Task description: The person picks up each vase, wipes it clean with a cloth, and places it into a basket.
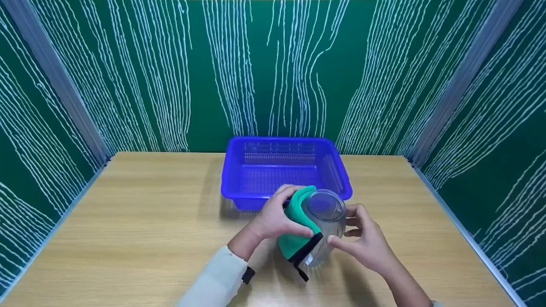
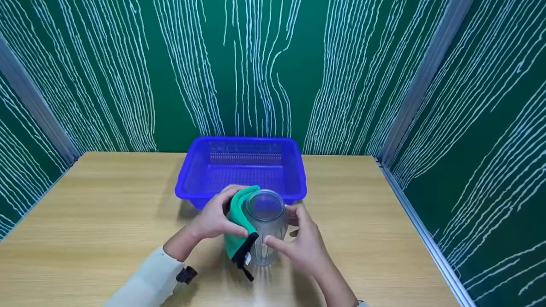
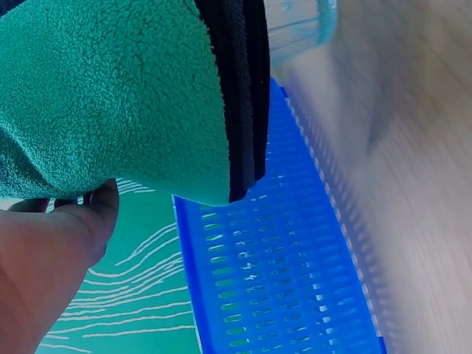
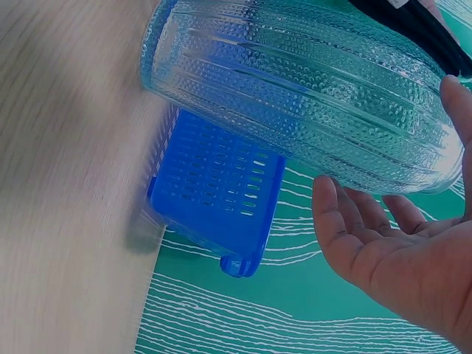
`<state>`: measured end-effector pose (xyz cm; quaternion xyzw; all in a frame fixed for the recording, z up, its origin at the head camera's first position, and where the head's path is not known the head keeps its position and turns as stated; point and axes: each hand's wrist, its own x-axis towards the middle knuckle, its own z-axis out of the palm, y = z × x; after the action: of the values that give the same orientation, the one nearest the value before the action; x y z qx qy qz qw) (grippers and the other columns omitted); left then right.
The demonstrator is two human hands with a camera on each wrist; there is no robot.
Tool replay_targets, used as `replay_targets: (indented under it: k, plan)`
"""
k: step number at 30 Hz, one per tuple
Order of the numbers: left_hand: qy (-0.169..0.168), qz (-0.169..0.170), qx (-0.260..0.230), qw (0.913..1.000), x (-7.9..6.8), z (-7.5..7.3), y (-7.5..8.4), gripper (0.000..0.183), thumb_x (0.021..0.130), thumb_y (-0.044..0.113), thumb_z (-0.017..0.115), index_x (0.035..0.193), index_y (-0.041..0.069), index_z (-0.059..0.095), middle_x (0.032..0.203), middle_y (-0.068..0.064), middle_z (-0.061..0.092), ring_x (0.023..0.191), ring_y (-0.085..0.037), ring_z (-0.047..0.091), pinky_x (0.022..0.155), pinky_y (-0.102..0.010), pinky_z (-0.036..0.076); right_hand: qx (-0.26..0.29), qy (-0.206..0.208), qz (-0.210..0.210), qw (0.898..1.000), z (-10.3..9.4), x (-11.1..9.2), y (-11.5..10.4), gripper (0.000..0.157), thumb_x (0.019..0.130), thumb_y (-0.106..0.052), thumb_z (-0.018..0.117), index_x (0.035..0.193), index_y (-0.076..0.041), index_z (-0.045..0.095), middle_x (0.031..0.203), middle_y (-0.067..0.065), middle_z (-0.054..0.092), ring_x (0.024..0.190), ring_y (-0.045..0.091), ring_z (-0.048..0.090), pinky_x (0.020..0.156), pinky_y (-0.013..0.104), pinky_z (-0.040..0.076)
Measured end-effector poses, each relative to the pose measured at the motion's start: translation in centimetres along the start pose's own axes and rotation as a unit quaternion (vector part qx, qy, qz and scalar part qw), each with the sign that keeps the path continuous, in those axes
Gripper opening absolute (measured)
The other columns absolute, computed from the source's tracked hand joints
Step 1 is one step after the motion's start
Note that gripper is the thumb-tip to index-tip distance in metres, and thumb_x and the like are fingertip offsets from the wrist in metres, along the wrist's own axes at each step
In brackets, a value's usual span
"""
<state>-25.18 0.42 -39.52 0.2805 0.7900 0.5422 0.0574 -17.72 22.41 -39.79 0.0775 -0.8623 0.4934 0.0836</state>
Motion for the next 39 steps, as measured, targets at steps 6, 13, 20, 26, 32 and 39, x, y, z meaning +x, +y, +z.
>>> replay_targets:
  k: [6,13,20,26,32,39]
  plan:
    - [-0.018,-0.031,-0.007,0.9993,0.2,0.0,0.1,0.078,0.049,0.050,0.079,0.117,0.050,0.040,0.118,0.023,0.039,0.109,-0.004,0.041,0.092,-0.041,0.035,0.005,0.001,-0.004,1.000,0.0,0.1,0.0,0.060,0.061,-0.032,0.078,0.108,-0.020,0.043,0.107,-0.004,0.052,0.095,0.014,0.054,0.077,0.036,0.047]
    - [-0.027,-0.020,-0.001,0.9994,0.3,0.2,-0.5,0.084,0.049,0.047,0.081,0.120,0.050,0.036,0.118,0.022,0.040,0.110,-0.005,0.041,0.092,-0.039,0.034,0.002,-0.001,-0.003,1.000,-0.1,0.0,-0.1,0.060,0.061,-0.032,0.078,0.108,-0.020,0.043,0.109,-0.004,0.052,0.095,0.015,0.054,0.076,0.036,0.047]
    - [-0.029,-0.009,0.003,0.9995,0.2,0.3,-0.5,0.085,0.051,0.038,0.082,0.123,0.045,0.036,0.117,0.020,0.041,0.108,-0.004,0.042,0.092,-0.033,0.034,0.002,-0.006,0.005,1.000,-0.2,-0.3,-1.6,0.057,0.063,-0.029,0.077,0.108,-0.016,0.044,0.108,-0.002,0.054,0.095,0.015,0.055,0.077,0.037,0.047]
    - [-0.033,-0.017,-0.014,0.9992,-0.9,-0.2,1.4,0.083,0.055,0.026,0.081,0.127,0.028,0.040,0.117,0.011,0.044,0.108,-0.007,0.043,0.093,-0.034,0.034,-0.005,-0.006,-0.001,1.000,-0.3,-0.7,-3.1,0.056,0.065,-0.028,0.076,0.107,-0.012,0.043,0.107,0.001,0.054,0.096,0.018,0.055,0.076,0.037,0.047]
    - [-0.032,-0.008,-0.018,0.9993,-0.9,0.0,0.6,0.082,0.055,0.027,0.081,0.126,0.029,0.040,0.115,0.011,0.044,0.107,-0.008,0.044,0.093,-0.036,0.033,0.002,-0.006,-0.005,1.000,-0.2,-0.7,-2.9,0.056,0.065,-0.027,0.076,0.108,-0.011,0.044,0.107,0.003,0.054,0.095,0.018,0.055,0.076,0.037,0.047]
    - [-0.027,-0.004,-0.005,0.9996,-0.1,0.7,-2.3,0.088,0.049,0.035,0.083,0.122,0.044,0.036,0.115,0.019,0.042,0.107,-0.005,0.043,0.094,-0.035,0.032,0.001,-0.001,-0.006,1.000,-0.1,-0.1,-0.7,0.059,0.062,-0.030,0.077,0.108,-0.015,0.044,0.107,0.002,0.055,0.093,0.015,0.055,0.078,0.036,0.046]
